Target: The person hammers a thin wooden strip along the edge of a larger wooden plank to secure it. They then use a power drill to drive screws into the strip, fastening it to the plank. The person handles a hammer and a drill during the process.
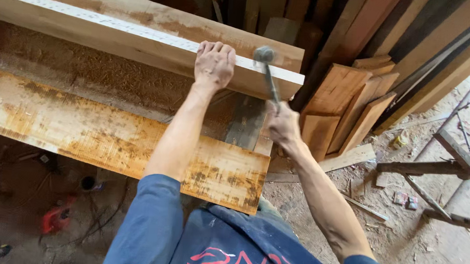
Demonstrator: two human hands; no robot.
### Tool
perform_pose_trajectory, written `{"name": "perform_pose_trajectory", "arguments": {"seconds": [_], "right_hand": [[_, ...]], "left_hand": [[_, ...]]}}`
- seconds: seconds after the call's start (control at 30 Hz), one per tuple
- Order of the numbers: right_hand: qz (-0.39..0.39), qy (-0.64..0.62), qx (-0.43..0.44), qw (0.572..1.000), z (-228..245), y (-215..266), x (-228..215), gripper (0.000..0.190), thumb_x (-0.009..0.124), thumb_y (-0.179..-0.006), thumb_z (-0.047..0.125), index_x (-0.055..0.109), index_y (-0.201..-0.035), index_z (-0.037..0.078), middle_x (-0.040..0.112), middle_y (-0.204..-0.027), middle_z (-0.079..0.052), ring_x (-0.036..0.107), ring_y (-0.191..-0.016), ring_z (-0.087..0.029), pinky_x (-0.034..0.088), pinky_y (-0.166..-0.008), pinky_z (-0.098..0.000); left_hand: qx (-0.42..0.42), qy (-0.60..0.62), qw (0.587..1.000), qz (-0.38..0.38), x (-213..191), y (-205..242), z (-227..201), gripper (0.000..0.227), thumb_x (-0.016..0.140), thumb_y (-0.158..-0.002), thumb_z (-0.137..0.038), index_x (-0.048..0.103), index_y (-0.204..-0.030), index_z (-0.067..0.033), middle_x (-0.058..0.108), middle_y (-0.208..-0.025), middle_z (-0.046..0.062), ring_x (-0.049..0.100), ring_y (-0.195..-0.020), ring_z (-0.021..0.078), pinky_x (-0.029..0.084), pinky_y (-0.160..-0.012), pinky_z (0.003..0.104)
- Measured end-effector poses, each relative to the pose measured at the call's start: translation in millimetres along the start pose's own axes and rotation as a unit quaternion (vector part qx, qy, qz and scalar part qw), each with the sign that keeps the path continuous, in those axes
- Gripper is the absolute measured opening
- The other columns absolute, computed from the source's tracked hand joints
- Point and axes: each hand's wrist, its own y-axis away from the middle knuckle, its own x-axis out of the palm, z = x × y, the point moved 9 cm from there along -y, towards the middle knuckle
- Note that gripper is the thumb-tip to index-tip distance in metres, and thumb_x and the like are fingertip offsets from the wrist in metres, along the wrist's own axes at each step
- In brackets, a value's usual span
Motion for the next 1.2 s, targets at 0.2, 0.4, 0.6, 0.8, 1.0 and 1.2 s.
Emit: {"name": "perform_pose_trajectory", "arguments": {"seconds": [0.2, 0.4, 0.6, 0.8, 1.0, 1.2], "right_hand": [[-0.124, -0.054, -0.062, 0.989, 20, 2, -16, 0.046, 0.042, -0.11, 0.044, 0.054, -0.085, 0.007, 0.051, -0.06, -0.005, 0.049, -0.047, -0.018, 0.039, -0.037, -0.0357], [-0.007, 0.06, 0.045, 0.997, 11, 1, 23, 0.051, 0.049, -0.109, 0.047, 0.06, -0.086, 0.003, 0.069, -0.071, -0.018, 0.063, -0.057, -0.027, 0.05, -0.054, -0.0467], [-0.139, 0.208, -0.228, 0.941, 51, 6, -32, 0.026, 0.057, -0.105, 0.029, 0.074, -0.114, 0.012, 0.072, -0.104, -0.016, 0.068, -0.097, -0.035, 0.056, -0.084, -0.0429], [-0.251, 0.237, -0.377, 0.859, 66, -24, -92, 0.041, 0.087, -0.081, 0.036, 0.064, -0.084, 0.001, 0.064, -0.097, -0.022, 0.063, -0.087, -0.042, 0.054, -0.071, -0.0482], [-0.044, 0.063, -0.282, 0.956, 7, -92, -77, 0.033, 0.083, -0.089, 0.031, 0.064, -0.093, 0.004, 0.064, -0.076, -0.009, 0.062, -0.065, -0.027, 0.054, -0.068, -0.0438], [0.03, 0.178, -0.305, 0.935, 9, -117, -60, 0.039, 0.086, -0.083, 0.029, 0.063, -0.096, 0.0, 0.069, -0.076, -0.019, 0.067, -0.073, -0.037, 0.056, -0.074, -0.05]], "left_hand": [[0.022, 0.004, 0.999, -0.026, -6, 3, 7, 0.04, 0.035, -0.107, -0.033, 0.066, -0.122, -0.0133, 0.066, -0.123, 0.012, 0.054, -0.126, 0.0289, 0.026, -0.117, 0.046], [0.061, 0.002, 0.996, -0.071, -8, 11, 1, 0.035, 0.039, -0.105, -0.031, 0.066, -0.118, -0.0122, 0.067, -0.116, 0.013, 0.056, -0.119, 0.0287, 0.03, -0.114, 0.048], [0.068, 0.014, 0.955, -0.288, -44, 37, -9, 0.028, 0.044, -0.104, -0.028, 0.067, -0.096, -0.0145, 0.069, -0.098, 0.009, 0.06, -0.108, 0.0299, 0.051, -0.092, 0.045], [-0.112, -0.034, 0.986, -0.119, -12, 25, -11, 0.047, 0.038, -0.103, -0.041, 0.057, -0.14, -0.019, 0.045, -0.156, 0.008, 0.033, -0.151, 0.0317, 0.021, -0.125, 0.051], [-0.244, 0.006, 0.927, -0.283, 3, 71, -55, 0.048, 0.048, -0.101, -0.039, 0.055, -0.144, -0.0189, 0.041, -0.161, 0.014, 0.035, -0.152, 0.0355, 0.023, -0.123, 0.055], [-0.576, 0.381, 0.714, -0.117, 187, 122, -94, 0.063, 0.041, -0.107, -0.052, 0.047, -0.149, -0.0054, 0.047, -0.152, 0.028, 0.045, -0.141, 0.0426, 0.034, -0.12, 0.048]]}}
